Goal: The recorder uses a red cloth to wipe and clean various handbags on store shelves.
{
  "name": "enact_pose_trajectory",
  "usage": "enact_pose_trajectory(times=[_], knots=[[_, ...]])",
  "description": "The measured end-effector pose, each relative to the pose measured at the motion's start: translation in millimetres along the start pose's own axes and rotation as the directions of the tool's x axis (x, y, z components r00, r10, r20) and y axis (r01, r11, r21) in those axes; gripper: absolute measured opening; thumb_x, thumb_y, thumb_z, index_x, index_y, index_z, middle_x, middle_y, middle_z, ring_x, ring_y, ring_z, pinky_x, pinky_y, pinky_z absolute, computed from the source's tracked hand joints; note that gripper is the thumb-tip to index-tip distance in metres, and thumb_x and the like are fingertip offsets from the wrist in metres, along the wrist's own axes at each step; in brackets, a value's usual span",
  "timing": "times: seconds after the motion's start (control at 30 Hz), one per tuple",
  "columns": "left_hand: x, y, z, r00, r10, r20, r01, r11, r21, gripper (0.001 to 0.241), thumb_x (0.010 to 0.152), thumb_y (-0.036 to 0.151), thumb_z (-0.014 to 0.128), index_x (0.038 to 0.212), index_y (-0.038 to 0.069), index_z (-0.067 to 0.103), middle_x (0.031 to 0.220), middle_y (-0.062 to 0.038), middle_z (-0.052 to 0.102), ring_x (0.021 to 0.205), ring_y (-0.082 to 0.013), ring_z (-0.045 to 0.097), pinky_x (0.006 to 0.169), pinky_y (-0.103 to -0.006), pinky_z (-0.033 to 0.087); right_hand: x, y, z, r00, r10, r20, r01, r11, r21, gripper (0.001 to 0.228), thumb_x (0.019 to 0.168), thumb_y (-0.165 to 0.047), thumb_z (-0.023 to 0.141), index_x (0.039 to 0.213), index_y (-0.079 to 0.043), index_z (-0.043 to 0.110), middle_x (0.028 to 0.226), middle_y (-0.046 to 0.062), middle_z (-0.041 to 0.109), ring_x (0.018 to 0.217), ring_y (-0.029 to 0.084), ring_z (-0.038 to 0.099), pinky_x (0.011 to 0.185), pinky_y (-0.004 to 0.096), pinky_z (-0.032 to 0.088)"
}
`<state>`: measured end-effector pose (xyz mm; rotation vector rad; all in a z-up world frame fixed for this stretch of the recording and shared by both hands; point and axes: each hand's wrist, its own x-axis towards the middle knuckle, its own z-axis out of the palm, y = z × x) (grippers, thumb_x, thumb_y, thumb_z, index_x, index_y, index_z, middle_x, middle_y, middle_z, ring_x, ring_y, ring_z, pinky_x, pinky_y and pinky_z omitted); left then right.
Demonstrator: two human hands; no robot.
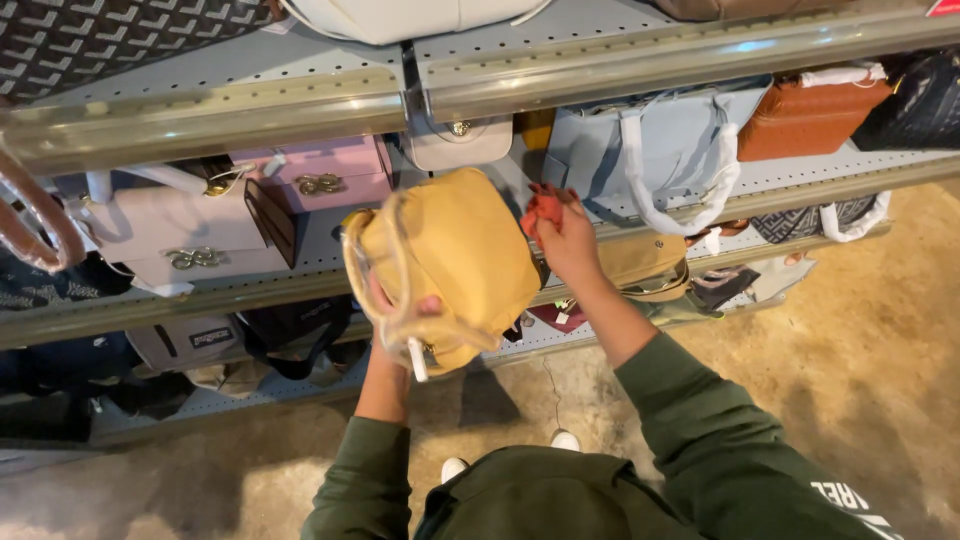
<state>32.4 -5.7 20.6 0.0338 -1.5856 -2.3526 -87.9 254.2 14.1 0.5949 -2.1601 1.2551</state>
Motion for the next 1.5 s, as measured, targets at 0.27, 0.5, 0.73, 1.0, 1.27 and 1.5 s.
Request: enact_pose_trajectory(times=[0.27,0.5,0.73,1.0,1.27,1.5], knots=[[67,-77,-1,0.992,-0.122,-0.033,0.072,0.759,-0.647,0.081,0.083,0.057,0.071,0.143,0.008,0.045,0.128,-0.02,0.065,0.112,-0.0335,0.07,0.09,-0.0464,0.059,-52,-13,-7,0.803,0.577,0.148,-0.529,0.578,0.621,0.032,0.098,-0.001,0.055,0.126,-0.002,0.07,0.098,0.007,0.066,0.081,0.013,0.056,0.07,0.026,0.045],[114,-51,105,0.787,-0.262,-0.558,-0.015,0.897,-0.442,0.099,0.077,-0.003,0.078,0.147,0.019,0.012,0.131,-0.014,0.056,0.111,-0.0292,0.065,0.084,-0.0437,0.064,-55,23,22,0.814,0.48,0.327,-0.513,0.331,0.792,0.007,0.102,-0.003,0.059,0.103,0.002,0.064,0.081,0.006,0.062,0.069,0.015,0.059,0.061,0.028,0.046],[139,-33,138,0.606,-0.384,-0.697,0.291,0.922,-0.255,0.111,0.072,0.033,0.091,0.152,0.018,0.016,0.141,-0.021,0.041,0.118,-0.0292,0.063,0.083,-0.0414,0.065,-12,44,27,0.736,0.609,0.295,-0.598,0.381,0.705,0.018,0.096,-0.01,0.059,0.105,0.001,0.07,0.085,0.006,0.067,0.07,0.014,0.061,0.063,0.028,0.049],[150,-26,127,0.507,-0.369,-0.779,0.246,0.928,-0.28,0.127,0.057,0.026,0.093,0.157,0.025,0.013,0.146,-0.017,0.032,0.123,-0.0327,0.059,0.087,-0.0391,0.06,26,42,42,0.671,0.63,0.39,-0.678,0.311,0.666,0.024,0.095,-0.013,0.057,0.111,0.0,0.07,0.094,0.009,0.073,0.079,0.017,0.07,0.072,0.031,0.057],[128,-48,117,0.584,-0.14,-0.8,0.01,0.986,-0.166,0.116,0.068,0.011,0.086,0.156,0.013,0.011,0.147,-0.016,0.042,0.126,-0.0257,0.058,0.094,-0.0376,0.061,39,31,60,0.617,0.693,0.373,-0.719,0.305,0.624,0.025,0.094,-0.017,0.058,0.113,-0.007,0.07,0.093,0.005,0.07,0.073,0.017,0.067,0.059,0.032,0.055],[110,-35,125,0.661,-0.046,-0.749,-0.112,0.981,-0.16,0.108,0.075,0.002,0.082,0.153,0.008,0.009,0.152,-0.014,0.036,0.133,-0.0253,0.049,0.108,-0.038,0.048,41,41,59,0.67,0.673,0.314,-0.683,0.393,0.616,0.025,0.095,-0.018,0.06,0.106,0.0,0.073,0.084,0.008,0.069,0.062,0.017,0.061,0.049,0.031,0.047]])
